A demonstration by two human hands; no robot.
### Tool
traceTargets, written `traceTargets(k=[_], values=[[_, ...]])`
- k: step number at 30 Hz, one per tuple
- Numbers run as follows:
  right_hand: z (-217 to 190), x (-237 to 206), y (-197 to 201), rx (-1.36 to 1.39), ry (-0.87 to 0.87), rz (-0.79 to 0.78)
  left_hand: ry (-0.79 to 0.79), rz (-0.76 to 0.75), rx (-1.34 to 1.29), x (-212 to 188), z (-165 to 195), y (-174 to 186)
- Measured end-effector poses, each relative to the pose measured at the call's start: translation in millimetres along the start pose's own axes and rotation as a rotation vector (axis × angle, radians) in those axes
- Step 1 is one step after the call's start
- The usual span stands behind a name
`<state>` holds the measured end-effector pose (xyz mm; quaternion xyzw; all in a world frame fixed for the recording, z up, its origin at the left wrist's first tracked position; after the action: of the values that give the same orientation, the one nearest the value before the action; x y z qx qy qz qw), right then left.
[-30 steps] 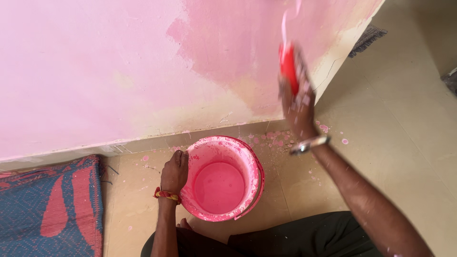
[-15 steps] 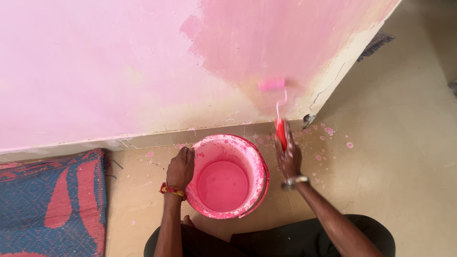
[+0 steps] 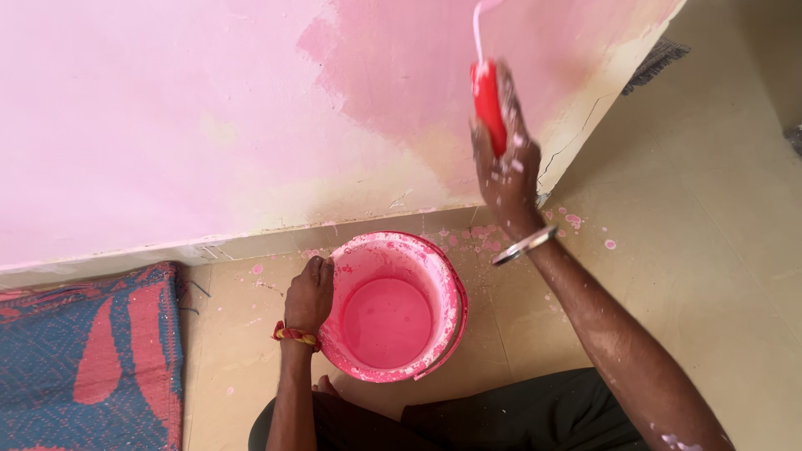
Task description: The person sits on the floor and paints a wall pink using a paint roller, repeatedly dipping the roller into a bucket of pink paint on the floor and rolling it onto the wall near the corner and lower edge.
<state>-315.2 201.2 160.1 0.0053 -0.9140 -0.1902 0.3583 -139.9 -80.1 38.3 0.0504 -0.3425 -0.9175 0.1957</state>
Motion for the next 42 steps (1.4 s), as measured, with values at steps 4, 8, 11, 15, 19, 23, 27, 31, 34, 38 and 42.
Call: traceTargets(k=[4,8,11,15,19,23,27,31,34,38,42], values=[[3.2,-2.6,-8.3,-0.066,0.015,0.015,-0.037,0.022,0.000,-0.1,-0.2,0.6],[34.3,-56.9,-13.5,-0.220,-0.090,-0.010,-0.005,0.013,0.013,-0.3,-2.1,-0.3],[54.9,-107.9,-8.0,-0.359,-0.164,-0.037,0.003,0.019,0.009,0.1,-2.2,-0.2],[67.4,-150.6,4.2,-0.507,-0.250,-0.078,0.026,-0.006,0.024,0.3,-2.0,-0.3],[68.6,-152.9,13.1,-0.483,-0.261,-0.080,-0.005,0.014,0.015,-0.2,-3.3,-0.4],[51.6,-110.9,14.5,-0.360,-0.141,-0.030,-0.022,0.012,0.003,0.7,-5.5,-1.9],[32.7,-52.2,19.8,-0.260,-0.029,0.032,0.003,-0.006,0.022,1.1,-5.6,-2.2],[34.5,-22.8,34.5,-0.197,0.041,0.090,-0.021,-0.009,0.004,0.2,-4.2,-2.2],[53.3,-37.1,39.8,-0.241,0.007,0.093,-0.010,-0.024,-0.012,-0.4,-4.4,-2.0],[81.7,-97.0,40.6,-0.354,-0.228,-0.019,-0.035,-0.009,0.008,-0.2,-3.0,-1.0],[89.5,-161.0,44.7,-0.288,-0.388,-0.057,-0.045,-0.003,0.016,-0.4,-0.1,0.2]])
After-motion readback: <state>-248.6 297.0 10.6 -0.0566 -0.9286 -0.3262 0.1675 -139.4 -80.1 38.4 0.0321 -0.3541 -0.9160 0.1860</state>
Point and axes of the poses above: each hand's wrist, its own x-axis towards the middle knuckle, its own y-axis out of the back of the hand, z = x × y, the point moved 2 cm from there along x, towards the middle knuckle, and after that the axes turned 6 degrees about -y, right-handed, at the moved point
